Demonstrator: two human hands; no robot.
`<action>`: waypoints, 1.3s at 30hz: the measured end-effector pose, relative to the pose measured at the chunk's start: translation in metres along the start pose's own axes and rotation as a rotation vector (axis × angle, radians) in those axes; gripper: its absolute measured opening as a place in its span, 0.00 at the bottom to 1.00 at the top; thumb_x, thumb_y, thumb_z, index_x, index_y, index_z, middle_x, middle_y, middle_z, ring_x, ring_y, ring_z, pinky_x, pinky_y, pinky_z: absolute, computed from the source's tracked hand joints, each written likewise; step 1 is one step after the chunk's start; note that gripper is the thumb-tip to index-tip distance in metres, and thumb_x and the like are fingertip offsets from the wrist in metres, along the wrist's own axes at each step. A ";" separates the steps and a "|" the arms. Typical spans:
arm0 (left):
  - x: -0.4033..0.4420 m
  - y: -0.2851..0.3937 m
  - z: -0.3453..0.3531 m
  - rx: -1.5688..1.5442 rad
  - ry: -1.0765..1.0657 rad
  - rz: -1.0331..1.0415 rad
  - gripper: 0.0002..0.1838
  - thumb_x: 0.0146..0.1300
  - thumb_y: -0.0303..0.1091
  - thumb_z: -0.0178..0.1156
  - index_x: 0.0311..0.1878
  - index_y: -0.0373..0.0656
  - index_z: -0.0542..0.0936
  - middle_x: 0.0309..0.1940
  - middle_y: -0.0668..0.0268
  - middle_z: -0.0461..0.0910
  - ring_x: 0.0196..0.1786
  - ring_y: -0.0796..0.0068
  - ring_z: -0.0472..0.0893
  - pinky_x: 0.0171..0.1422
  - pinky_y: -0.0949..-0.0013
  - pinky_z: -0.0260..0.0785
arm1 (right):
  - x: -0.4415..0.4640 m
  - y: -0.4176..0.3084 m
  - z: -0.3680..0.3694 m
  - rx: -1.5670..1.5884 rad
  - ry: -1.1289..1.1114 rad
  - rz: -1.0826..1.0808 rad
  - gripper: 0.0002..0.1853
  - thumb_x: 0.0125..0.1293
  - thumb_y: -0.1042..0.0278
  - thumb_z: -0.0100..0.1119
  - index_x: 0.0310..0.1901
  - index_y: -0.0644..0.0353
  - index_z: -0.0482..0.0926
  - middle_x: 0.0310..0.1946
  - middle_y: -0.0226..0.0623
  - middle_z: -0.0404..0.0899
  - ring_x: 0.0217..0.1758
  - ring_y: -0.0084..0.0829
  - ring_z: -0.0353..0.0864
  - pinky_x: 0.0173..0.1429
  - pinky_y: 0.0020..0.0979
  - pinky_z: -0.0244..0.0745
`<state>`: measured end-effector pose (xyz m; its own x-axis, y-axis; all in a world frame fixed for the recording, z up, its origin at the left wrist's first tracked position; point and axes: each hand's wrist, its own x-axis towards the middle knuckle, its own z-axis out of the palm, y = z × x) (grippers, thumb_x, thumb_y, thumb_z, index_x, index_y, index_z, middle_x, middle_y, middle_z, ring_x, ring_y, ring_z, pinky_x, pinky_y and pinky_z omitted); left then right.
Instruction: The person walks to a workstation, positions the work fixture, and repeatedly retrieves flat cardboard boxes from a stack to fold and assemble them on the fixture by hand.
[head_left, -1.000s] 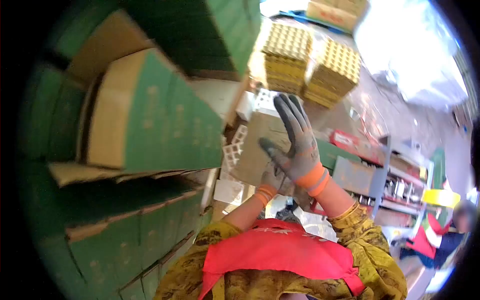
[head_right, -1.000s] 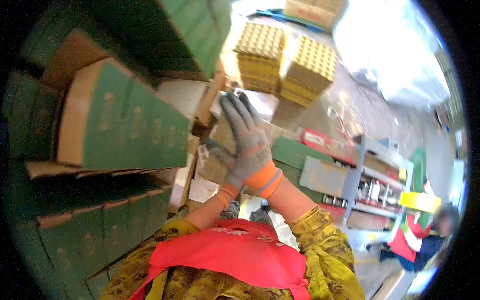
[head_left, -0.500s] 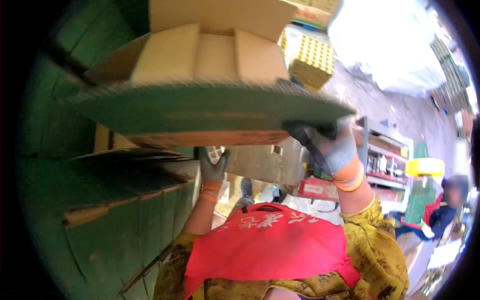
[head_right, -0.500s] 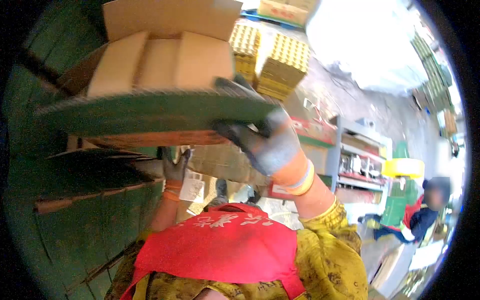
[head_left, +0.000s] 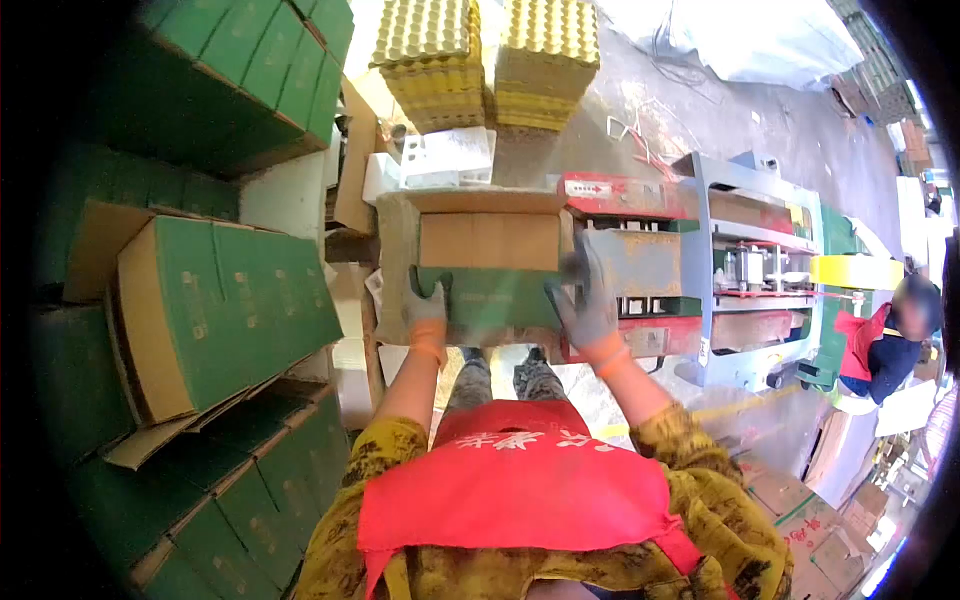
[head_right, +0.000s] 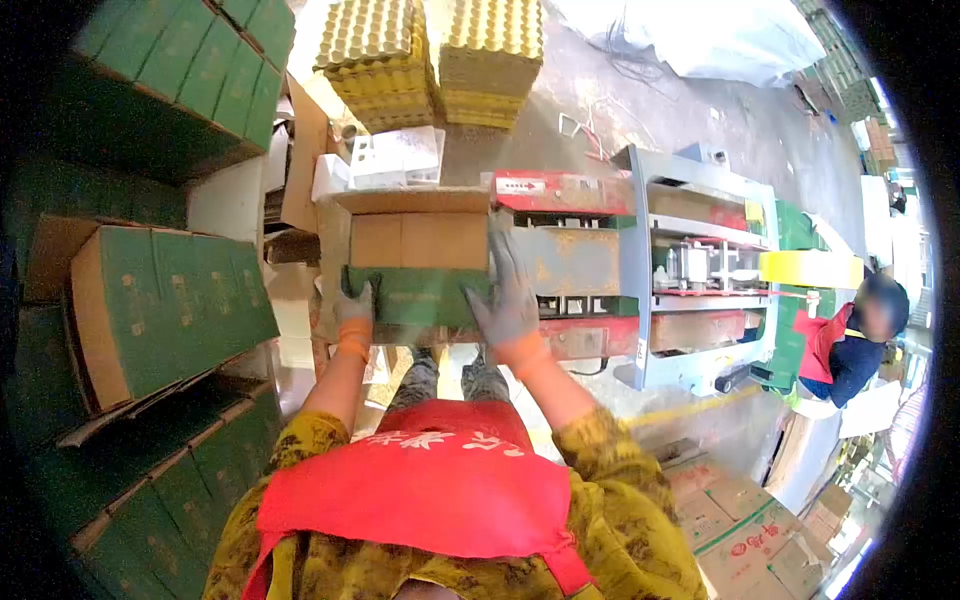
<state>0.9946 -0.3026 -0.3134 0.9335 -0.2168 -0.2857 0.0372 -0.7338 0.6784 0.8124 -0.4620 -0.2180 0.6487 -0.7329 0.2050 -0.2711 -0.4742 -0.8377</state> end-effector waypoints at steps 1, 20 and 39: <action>0.013 -0.031 0.024 -0.208 0.060 0.095 0.30 0.54 0.29 0.65 0.61 0.33 0.69 0.54 0.49 0.76 0.57 0.57 0.76 0.61 0.64 0.67 | 0.030 -0.016 0.000 -0.175 0.009 -0.110 0.38 0.52 0.68 0.66 0.66 0.59 0.62 0.67 0.50 0.60 0.71 0.53 0.56 0.72 0.43 0.55; -0.011 -0.048 -0.072 -0.575 -0.031 0.187 0.26 0.59 0.33 0.63 0.60 0.35 0.70 0.55 0.54 0.74 0.58 0.57 0.72 0.63 0.58 0.63 | 0.086 -0.308 0.098 0.464 -0.406 -0.803 0.42 0.50 0.55 0.69 0.65 0.64 0.63 0.63 0.54 0.63 0.68 0.53 0.60 0.72 0.48 0.51; -0.028 -0.008 -0.101 -0.233 -0.286 0.249 0.46 0.57 0.25 0.62 0.74 0.42 0.46 0.72 0.55 0.53 0.73 0.61 0.55 0.71 0.62 0.59 | -0.022 0.017 0.016 -0.026 -0.365 -0.073 0.24 0.48 0.80 0.66 0.50 0.50 0.81 0.68 0.45 0.61 0.75 0.47 0.50 0.75 0.40 0.51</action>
<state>1.0039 -0.2258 -0.2427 0.7890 -0.5623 -0.2477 -0.0662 -0.4786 0.8755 0.8051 -0.4464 -0.2452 0.8764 -0.4770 0.0656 -0.2297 -0.5339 -0.8137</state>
